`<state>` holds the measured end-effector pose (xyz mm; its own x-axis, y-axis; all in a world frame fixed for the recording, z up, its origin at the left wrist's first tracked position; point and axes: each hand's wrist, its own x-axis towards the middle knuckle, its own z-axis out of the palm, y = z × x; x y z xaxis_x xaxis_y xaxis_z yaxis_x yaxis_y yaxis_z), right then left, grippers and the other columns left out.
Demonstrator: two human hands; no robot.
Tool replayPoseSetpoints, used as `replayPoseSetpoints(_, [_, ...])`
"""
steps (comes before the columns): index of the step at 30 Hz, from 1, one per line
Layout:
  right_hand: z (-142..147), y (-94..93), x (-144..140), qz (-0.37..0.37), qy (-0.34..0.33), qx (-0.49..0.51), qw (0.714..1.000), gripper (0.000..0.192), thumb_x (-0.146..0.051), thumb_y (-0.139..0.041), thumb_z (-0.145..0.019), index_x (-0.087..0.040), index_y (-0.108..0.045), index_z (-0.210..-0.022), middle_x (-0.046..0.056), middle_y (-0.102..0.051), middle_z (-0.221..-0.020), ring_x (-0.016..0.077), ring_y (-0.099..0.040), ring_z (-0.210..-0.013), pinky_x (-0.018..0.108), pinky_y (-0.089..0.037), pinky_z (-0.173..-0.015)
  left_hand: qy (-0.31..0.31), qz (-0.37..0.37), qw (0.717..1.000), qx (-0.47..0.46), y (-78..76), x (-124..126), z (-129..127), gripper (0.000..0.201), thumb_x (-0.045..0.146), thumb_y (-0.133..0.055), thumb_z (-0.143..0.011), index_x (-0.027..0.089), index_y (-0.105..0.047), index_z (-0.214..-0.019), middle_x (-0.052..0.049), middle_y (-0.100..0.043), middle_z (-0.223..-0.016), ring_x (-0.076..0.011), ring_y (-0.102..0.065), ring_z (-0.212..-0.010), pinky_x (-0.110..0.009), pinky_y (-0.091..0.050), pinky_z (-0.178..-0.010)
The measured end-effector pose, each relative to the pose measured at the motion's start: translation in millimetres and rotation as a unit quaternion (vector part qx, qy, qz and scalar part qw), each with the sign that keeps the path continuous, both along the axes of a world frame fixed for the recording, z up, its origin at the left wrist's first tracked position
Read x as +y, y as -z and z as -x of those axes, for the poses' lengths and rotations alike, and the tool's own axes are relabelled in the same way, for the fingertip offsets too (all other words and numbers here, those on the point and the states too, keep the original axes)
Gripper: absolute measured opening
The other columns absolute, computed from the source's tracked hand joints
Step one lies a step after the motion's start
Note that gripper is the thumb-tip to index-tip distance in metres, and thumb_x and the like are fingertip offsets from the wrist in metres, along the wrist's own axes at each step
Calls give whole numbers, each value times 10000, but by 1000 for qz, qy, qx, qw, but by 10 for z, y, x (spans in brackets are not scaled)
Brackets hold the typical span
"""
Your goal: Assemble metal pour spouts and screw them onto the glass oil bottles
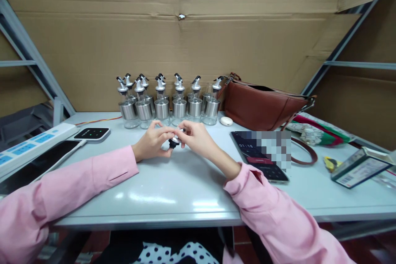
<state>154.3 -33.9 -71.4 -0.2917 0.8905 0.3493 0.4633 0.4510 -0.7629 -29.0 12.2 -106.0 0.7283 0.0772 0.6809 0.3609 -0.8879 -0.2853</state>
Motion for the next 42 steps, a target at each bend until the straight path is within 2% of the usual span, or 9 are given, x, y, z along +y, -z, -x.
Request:
replayPoseSetpoints(8, [3,4,-13,4,-8,2,1000,307,-453,-504,-806,-154,-550,-750,11,-597,-519,136,-580,-498,216,-412,-515,-23,3,999,28,7,1,-9,219,238,-477,-739,191,-431,-948,-73,-643,-1072,-176,-602,-830,-408,-289,-826])
replayPoseSetpoints(14, [7,5,-4,12,-14,5,1000,299,-448,-519,-799,-155,-552,-746,9,-598,-536,132,-584,-492,214,-413,-511,-14,-24,999,21,20,14,-16,168,206,-473,-741,180,-419,-898,-69,-654,-1016,-167,-591,-774,-407,-289,-822])
replayPoseSetpoints(22, [10,10,3,46,-21,43,998,322,-471,-541,-781,-154,-533,-727,-6,-568,-513,137,-594,-507,219,-399,-511,-45,18,998,35,41,36,-1,200,241,-460,-751,188,-420,-940,-83,-640,-1033,-181,-591,-811,-407,-301,-839])
replayPoseSetpoints(25, [14,14,37,79,-37,130,988,337,-488,-575,-748,-162,-498,-714,-38,-511,-522,121,-581,-515,233,-425,-552,-42,54,998,-10,28,29,5,289,221,-426,-776,182,-385,-1059,-78,-621,-1049,-175,-588,-878,-378,-318,-851])
replayPoseSetpoints(29, [19,23,69,144,-78,256,953,343,-480,-617,-710,-167,-483,-751,-58,-460,-590,95,-550,-559,260,-465,-648,-50,126,990,-41,-16,3,6,305,224,-324,-851,145,-367,-1143,-104,-578,-1098,-157,-563,-818,-358,-338,-837])
replayPoseSetpoints(33, [19,38,46,178,-95,214,956,332,-491,-545,-773,-171,-481,-830,-26,-501,-736,84,-532,-632,241,-449,-647,-7,190,982,4,-41,-9,14,259,286,-256,-876,153,-459,-965,-50,-583,-836,-157,-499,-698,-336,-373,-754])
replayPoseSetpoints(37, [19,67,47,130,-66,116,983,302,-458,-474,-819,-175,-474,-923,9,-514,-833,104,-510,-714,231,-432,-619,-2,232,973,-8,-29,-2,32,244,336,-278,-836,169,-452,-875,-26,-526,-722,-157,-452,-641,-310,-390,-669])
replayPoseSetpoints(40, [20,80,65,52,-16,82,995,292,-432,-463,-818,-168,-480,-941,12,-501,-816,118,-483,-730,239,-416,-613,-11,225,974,-25,-20,6,30,206,327,-303,-805,177,-441,-837,-13,-507,-688,-155,-436,-627,-317,-384,-672])
replayPoseSetpoints(42, [22,77,65,29,-10,82,996,278,-421,-441,-823,-165,-489,-921,1,-489,-774,116,-475,-705,247,-411,-621,-17,214,976,-36,-18,12,23,194,325,-313,-799,175,-435,-819,-8,-503,-682,-152,-430,-618,-328,-377,-691])
